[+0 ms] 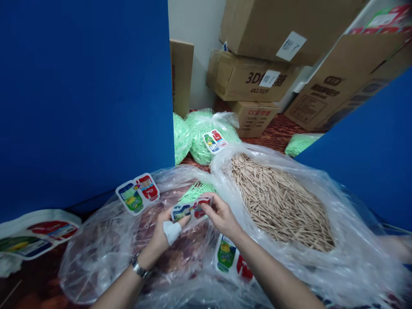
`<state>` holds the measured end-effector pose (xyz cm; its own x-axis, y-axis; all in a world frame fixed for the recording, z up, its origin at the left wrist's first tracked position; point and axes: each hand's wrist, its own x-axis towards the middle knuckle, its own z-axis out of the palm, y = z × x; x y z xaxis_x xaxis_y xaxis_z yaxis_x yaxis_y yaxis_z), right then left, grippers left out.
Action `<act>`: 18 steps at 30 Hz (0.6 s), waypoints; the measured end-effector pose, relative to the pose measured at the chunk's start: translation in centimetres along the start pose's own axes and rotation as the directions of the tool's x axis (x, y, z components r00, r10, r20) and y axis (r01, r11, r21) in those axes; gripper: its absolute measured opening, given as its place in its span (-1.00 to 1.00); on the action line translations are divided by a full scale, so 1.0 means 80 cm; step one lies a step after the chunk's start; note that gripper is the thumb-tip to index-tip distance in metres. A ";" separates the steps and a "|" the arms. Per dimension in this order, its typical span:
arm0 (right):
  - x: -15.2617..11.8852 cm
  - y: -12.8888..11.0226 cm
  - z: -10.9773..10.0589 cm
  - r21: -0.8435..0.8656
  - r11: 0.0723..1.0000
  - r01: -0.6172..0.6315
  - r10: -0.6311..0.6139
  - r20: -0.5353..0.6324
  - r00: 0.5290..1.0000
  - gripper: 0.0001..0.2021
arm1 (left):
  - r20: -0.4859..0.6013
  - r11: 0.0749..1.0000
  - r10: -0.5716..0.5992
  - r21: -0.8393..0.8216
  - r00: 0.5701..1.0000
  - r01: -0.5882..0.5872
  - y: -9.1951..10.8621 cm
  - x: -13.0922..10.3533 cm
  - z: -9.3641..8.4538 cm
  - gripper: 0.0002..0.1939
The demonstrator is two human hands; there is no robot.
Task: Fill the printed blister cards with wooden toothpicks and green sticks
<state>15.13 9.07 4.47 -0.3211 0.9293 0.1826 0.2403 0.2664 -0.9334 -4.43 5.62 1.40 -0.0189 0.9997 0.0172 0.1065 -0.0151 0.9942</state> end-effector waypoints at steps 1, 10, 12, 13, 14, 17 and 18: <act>-0.004 -0.001 -0.007 -0.058 0.998 0.003 -0.002 0.015 1.000 -0.68 | -0.024 1.000 -0.013 0.019 1.000 0.014 -0.001 -0.001 -0.009 -0.78; -0.079 0.036 -0.102 -0.945 0.320 -0.065 0.583 0.143 0.800 -0.65 | -0.479 0.972 0.028 0.218 0.877 0.088 -0.046 0.029 -0.146 -0.60; -0.089 0.047 -0.109 -0.948 0.302 -0.096 0.593 0.108 0.798 -0.61 | -0.533 0.930 0.124 0.356 0.837 0.089 -0.055 0.041 -0.160 -0.56; -0.092 0.053 -0.112 -0.933 0.343 -0.110 0.582 0.119 0.805 -0.62 | -0.555 0.905 0.161 0.413 0.816 0.102 -0.058 0.046 -0.164 -0.55; -0.095 0.059 -0.115 -0.908 0.400 -0.125 0.565 0.136 0.814 -0.64 | -0.564 0.888 0.177 0.445 0.807 0.117 -0.060 0.050 -0.165 -0.55; -0.101 0.076 -0.124 -0.801 0.568 -0.187 0.502 0.158 0.850 -0.72 | -0.602 0.820 0.184 0.530 0.777 0.216 -0.057 0.053 -0.165 -0.53; -0.103 0.081 -0.127 -0.763 0.612 -0.208 0.482 0.151 0.863 -0.74 | -0.622 0.799 0.178 0.543 0.762 0.257 -0.055 0.053 -0.164 -0.52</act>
<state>28.61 5.74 0.01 -0.2995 0.8919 -0.3389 0.9130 0.1648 -0.3733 -18.05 9.66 -1.49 -0.6142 0.7464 0.2564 0.6203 0.2557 0.7415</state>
